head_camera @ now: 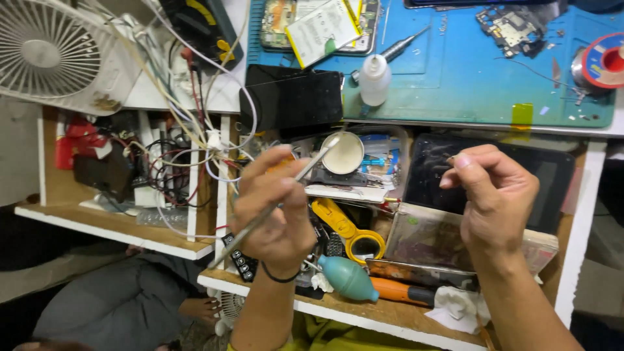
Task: A person is preparing and inspecting small electronic components and screws for a mobile phone repair, using tools like tweezers and a magnifying glass.
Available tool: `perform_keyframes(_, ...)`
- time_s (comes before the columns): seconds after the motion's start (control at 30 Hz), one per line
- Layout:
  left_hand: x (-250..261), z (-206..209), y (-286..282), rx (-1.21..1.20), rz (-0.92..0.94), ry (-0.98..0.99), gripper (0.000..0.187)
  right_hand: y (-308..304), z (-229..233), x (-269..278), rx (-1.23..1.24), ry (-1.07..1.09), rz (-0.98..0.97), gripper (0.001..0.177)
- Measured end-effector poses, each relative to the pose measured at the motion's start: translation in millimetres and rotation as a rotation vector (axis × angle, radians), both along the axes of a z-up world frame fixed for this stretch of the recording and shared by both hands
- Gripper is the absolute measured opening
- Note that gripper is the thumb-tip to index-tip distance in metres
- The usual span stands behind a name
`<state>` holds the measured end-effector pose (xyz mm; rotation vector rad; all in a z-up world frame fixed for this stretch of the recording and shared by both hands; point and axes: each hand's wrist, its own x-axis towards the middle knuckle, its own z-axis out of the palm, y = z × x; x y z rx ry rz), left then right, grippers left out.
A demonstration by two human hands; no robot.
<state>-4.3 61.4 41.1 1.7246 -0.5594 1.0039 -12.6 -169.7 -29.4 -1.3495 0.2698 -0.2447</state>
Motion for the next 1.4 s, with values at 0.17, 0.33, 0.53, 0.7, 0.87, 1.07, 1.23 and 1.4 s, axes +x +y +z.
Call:
perform_keyframes(0.17, -21, 27, 60, 0.51, 0.324, 0.476, 0.01, 0, -2, -4, -0.029, 0.026, -0.002, 0.012)
perform_keyframes(0.33, -14, -17, 90, 0.821, 0.402, 0.632, 0.005, 0, -3, -3, -0.031, -0.005, 0.0, 0.011)
perform_keyframes(0.53, -6, -35, 91, 0.826, 0.399, 0.657, 0.007, -2, -6, -2, -0.028, -0.014, -0.009, 0.011)
perform_keyframes(0.7, 0, -45, 88, 0.862, 0.375, 0.659, 0.012, -3, -4, -1, -0.017, -0.003, -0.016, 0.012)
perform_keyframes(0.87, 1, -46, 88, 0.858, 0.383, 0.692, 0.009, -3, -1, -2, -0.032, -0.005, -0.009, 0.012)
perform_keyframes(1.07, 0, -46, 87, 0.842, 0.386, 0.675, 0.008, -3, -1, -2, -0.021, -0.01, 0.0, 0.011)
perform_keyframes(1.23, 1, -44, 88, 0.843, 0.388, 0.682, 0.009, -3, 0, -2, -0.032, -0.001, 0.002, 0.012)
perform_keyframes(1.4, -3, -23, 90, 0.7, 0.394, 0.693, 0.01, -2, 3, -2, -0.039, 0.015, -0.006, 0.013)
